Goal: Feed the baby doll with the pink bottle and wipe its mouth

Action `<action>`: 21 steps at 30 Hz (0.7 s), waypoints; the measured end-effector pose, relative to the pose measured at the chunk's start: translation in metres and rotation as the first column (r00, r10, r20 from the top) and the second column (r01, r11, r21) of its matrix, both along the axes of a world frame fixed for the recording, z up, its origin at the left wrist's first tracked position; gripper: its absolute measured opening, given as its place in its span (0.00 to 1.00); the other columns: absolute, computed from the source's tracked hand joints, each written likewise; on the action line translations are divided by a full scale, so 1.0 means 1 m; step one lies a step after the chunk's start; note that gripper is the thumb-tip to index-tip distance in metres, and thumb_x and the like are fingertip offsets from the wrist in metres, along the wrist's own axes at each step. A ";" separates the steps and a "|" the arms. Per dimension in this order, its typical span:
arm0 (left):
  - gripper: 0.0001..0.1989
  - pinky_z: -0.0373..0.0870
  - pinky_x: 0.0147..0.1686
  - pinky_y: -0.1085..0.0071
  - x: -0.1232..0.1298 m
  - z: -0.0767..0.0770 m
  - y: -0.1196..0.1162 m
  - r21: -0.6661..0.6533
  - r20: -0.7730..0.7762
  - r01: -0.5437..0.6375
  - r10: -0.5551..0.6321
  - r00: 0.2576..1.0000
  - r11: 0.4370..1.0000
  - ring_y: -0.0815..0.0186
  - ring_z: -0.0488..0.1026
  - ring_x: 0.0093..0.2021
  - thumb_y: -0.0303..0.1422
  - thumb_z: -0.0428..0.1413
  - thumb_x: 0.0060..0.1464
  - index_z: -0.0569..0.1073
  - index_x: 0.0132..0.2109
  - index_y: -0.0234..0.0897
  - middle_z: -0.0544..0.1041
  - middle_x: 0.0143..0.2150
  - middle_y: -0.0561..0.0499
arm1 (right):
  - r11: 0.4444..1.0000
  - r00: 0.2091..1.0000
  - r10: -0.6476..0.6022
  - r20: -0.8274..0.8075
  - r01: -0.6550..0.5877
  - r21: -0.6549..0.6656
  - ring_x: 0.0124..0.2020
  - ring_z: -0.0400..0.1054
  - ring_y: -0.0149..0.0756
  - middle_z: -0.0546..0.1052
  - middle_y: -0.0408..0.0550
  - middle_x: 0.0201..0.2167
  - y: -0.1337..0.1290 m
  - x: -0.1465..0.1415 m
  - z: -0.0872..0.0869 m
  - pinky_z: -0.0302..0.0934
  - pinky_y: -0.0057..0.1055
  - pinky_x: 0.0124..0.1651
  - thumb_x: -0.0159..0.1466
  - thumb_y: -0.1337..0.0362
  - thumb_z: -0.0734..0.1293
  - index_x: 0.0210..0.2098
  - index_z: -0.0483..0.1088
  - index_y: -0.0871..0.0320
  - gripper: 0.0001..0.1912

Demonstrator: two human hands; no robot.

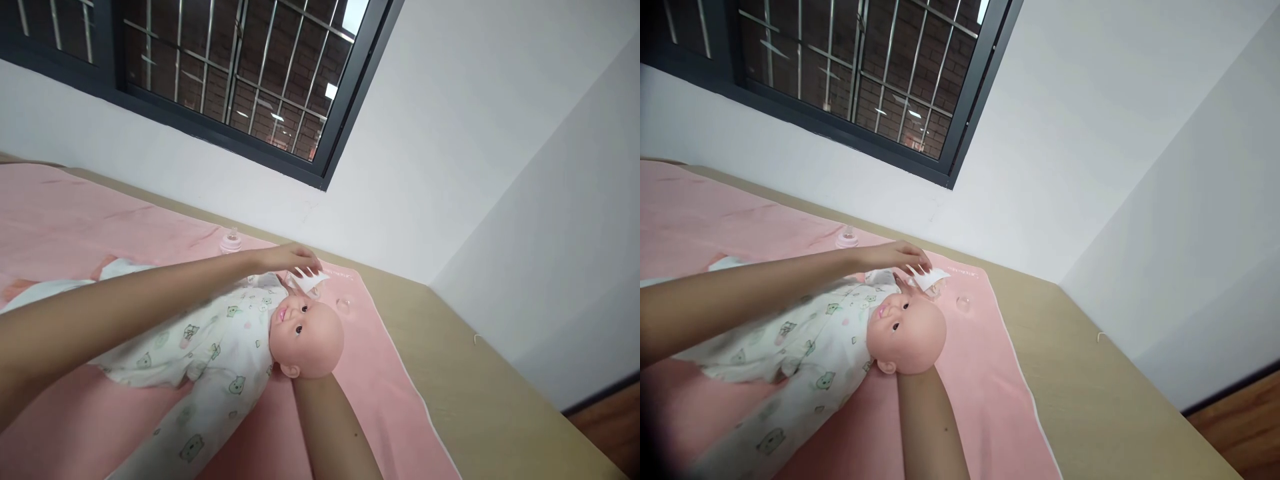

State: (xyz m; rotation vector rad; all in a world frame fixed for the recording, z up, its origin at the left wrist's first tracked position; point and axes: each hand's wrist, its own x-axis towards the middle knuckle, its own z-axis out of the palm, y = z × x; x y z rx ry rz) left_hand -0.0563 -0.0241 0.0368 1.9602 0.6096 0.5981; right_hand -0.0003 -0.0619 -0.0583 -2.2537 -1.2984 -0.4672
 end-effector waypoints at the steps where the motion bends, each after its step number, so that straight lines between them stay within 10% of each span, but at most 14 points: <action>1: 0.18 0.71 0.45 0.69 -0.011 0.001 -0.001 0.033 0.063 -0.086 0.084 0.994 0.996 0.60 0.74 0.49 0.45 0.55 0.53 0.78 0.42 0.37 0.79 0.48 0.45 | 0.988 0.997 -0.073 0.005 0.073 -0.138 0.43 0.73 0.59 0.73 0.45 0.27 -0.003 0.001 0.000 0.66 0.54 0.48 0.37 0.67 0.73 0.21 0.73 0.52 0.10; 4: 0.17 0.71 0.41 0.68 -0.050 -0.005 0.005 0.069 0.167 -0.383 0.368 0.915 0.921 0.61 0.75 0.41 0.45 0.53 0.52 0.77 0.34 0.36 0.80 0.40 0.45 | 0.952 0.998 -0.064 0.010 0.064 -0.299 0.40 0.74 0.59 0.73 0.45 0.24 -0.009 0.002 0.001 0.67 0.52 0.45 0.37 0.66 0.73 0.19 0.72 0.50 0.09; 7: 0.16 0.70 0.33 0.70 -0.091 -0.022 0.022 0.052 0.152 -0.643 0.630 0.762 0.764 0.63 0.74 0.33 0.44 0.53 0.50 0.73 0.26 0.36 0.78 0.32 0.47 | 0.989 0.991 -0.088 -0.103 0.099 0.110 0.41 0.73 0.60 0.72 0.46 0.21 -0.010 0.001 0.004 0.68 0.51 0.45 0.40 0.64 0.73 0.19 0.71 0.49 0.07; 10: 0.14 0.69 0.30 0.71 -0.124 -0.044 0.042 0.057 0.069 -0.802 0.799 0.597 0.594 0.64 0.74 0.32 0.43 0.52 0.50 0.69 0.26 0.37 0.76 0.31 0.48 | 0.654 0.914 -0.209 -0.346 0.394 0.646 0.48 0.71 0.60 0.71 0.48 0.21 -0.010 -0.002 0.011 0.67 0.49 0.47 0.46 0.61 0.70 0.20 0.71 0.49 0.03; 12: 0.12 0.69 0.28 0.70 -0.138 -0.056 0.053 0.039 0.008 -0.854 0.854 0.520 0.519 0.62 0.74 0.31 0.42 0.54 0.48 0.69 0.31 0.37 0.76 0.33 0.46 | 0.412 0.864 -0.210 -0.458 0.503 0.760 0.53 0.68 0.60 0.70 0.49 0.22 -0.011 -0.002 0.017 0.68 0.48 0.47 0.48 0.61 0.68 0.21 0.72 0.49 0.01; 13: 0.13 0.69 0.28 0.70 -0.143 -0.061 0.058 0.028 -0.023 -0.869 0.869 0.494 0.495 0.61 0.74 0.32 0.42 0.56 0.47 0.69 0.34 0.36 0.76 0.34 0.45 | 0.386 0.852 -0.210 -0.479 0.522 0.760 0.54 0.67 0.60 0.70 0.49 0.23 -0.013 -0.002 0.020 0.68 0.48 0.47 0.48 0.62 0.68 0.21 0.71 0.50 0.01; 18: 0.33 0.70 0.29 0.68 -0.143 -0.075 0.074 0.010 -0.135 -0.872 0.864 0.484 0.490 0.55 0.77 0.37 0.36 0.63 0.39 0.65 0.54 0.33 0.77 0.42 0.41 | 0.877 0.923 -0.229 -0.311 0.334 0.346 0.50 0.70 0.59 0.71 0.46 0.23 -0.027 0.000 0.031 0.64 0.51 0.53 0.46 0.70 0.67 0.19 0.71 0.50 0.07; 21: 0.39 0.71 0.34 0.68 -0.134 -0.077 0.080 0.028 -0.153 -0.835 0.828 0.539 0.549 0.54 0.76 0.42 0.31 0.63 0.37 0.60 0.59 0.35 0.76 0.45 0.41 | 0.903 0.929 -0.368 -0.040 0.347 -0.255 0.50 0.71 0.62 0.75 0.47 0.27 -0.034 -0.004 0.036 0.55 0.52 0.62 0.40 0.79 0.67 0.19 0.72 0.53 0.13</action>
